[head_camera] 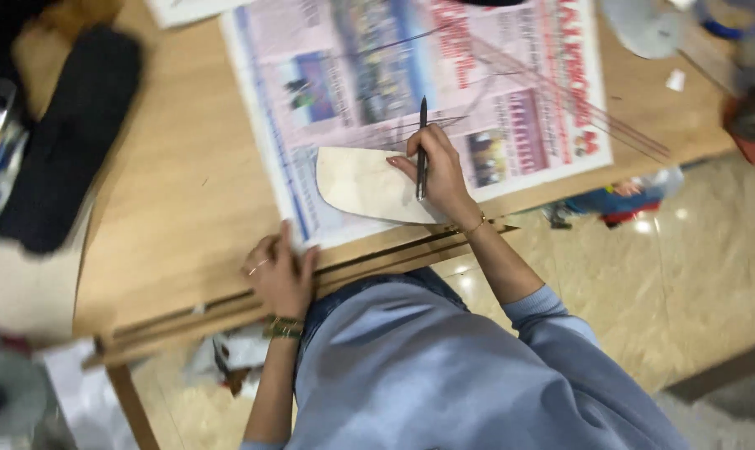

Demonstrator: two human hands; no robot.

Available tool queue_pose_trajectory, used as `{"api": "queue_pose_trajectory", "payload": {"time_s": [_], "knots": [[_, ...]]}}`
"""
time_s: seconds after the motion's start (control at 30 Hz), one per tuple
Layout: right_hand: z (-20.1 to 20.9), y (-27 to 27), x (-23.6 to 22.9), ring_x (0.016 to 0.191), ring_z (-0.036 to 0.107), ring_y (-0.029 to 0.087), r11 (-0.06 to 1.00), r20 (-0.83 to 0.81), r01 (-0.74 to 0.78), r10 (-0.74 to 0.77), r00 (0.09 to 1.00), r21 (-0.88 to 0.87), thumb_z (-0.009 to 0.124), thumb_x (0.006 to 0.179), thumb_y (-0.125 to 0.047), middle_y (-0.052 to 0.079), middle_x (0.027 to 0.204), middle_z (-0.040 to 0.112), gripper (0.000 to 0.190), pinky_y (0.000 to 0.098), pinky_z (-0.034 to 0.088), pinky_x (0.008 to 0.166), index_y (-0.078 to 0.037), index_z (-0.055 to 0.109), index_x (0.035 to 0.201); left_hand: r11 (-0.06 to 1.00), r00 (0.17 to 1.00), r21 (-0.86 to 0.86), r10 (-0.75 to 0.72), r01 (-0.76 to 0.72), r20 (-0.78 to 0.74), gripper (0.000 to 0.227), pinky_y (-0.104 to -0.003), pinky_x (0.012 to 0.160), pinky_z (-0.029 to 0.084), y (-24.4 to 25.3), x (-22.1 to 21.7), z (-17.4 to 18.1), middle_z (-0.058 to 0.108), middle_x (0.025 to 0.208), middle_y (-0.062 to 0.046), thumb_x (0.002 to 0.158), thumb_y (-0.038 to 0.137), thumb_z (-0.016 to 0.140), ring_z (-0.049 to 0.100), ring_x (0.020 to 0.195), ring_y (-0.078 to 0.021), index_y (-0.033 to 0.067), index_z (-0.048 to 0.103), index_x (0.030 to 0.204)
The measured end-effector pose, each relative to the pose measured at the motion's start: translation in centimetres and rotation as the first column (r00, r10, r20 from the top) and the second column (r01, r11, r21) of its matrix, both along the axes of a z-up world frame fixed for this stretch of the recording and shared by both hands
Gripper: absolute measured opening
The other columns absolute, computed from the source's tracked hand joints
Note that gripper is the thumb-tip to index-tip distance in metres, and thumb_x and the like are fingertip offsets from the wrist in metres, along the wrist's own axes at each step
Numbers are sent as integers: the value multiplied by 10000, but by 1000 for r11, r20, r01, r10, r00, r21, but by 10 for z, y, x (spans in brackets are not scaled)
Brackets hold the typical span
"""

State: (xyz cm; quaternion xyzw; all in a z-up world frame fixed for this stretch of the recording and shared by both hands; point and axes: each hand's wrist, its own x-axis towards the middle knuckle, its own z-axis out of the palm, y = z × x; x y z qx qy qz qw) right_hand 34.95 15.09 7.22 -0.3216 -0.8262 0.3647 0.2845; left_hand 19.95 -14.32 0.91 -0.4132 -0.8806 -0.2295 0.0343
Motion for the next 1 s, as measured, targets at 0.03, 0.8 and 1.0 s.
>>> {"api": "queue_pose_trajectory", "payload": {"time_s": [0.03,0.8,1.0], "knots": [[2,18,14,742,575,250,999,0,45,-45,999,18,900,845,-160,55,886,502,334,318,459,693,-129,573,908,999,999,18,-45,45,0,656,-481,953,390,1,-5,-2,600,1223,-81,880,544,749,559,1152,-325,273,615,1462],[-20,343,226,816,647,230,696,-98,594,-612,785,403,452,1117,-298,70,899,669,248,408,461,719,-102,566,1017,987,985,8,161,-160,-56,461,-649,1180,192,38,-39,15,569,1566,-266,1097,258,659,451,1463,-445,-22,680,1462],[-8,230,175,891,526,364,957,240,-22,-51,969,291,686,1007,-114,197,987,541,155,439,400,786,-14,567,1010,980,980,-25,196,-197,-46,485,-609,1208,191,41,-39,16,591,1544,-267,1103,311,624,468,1446,-439,-23,686,1449]]}}
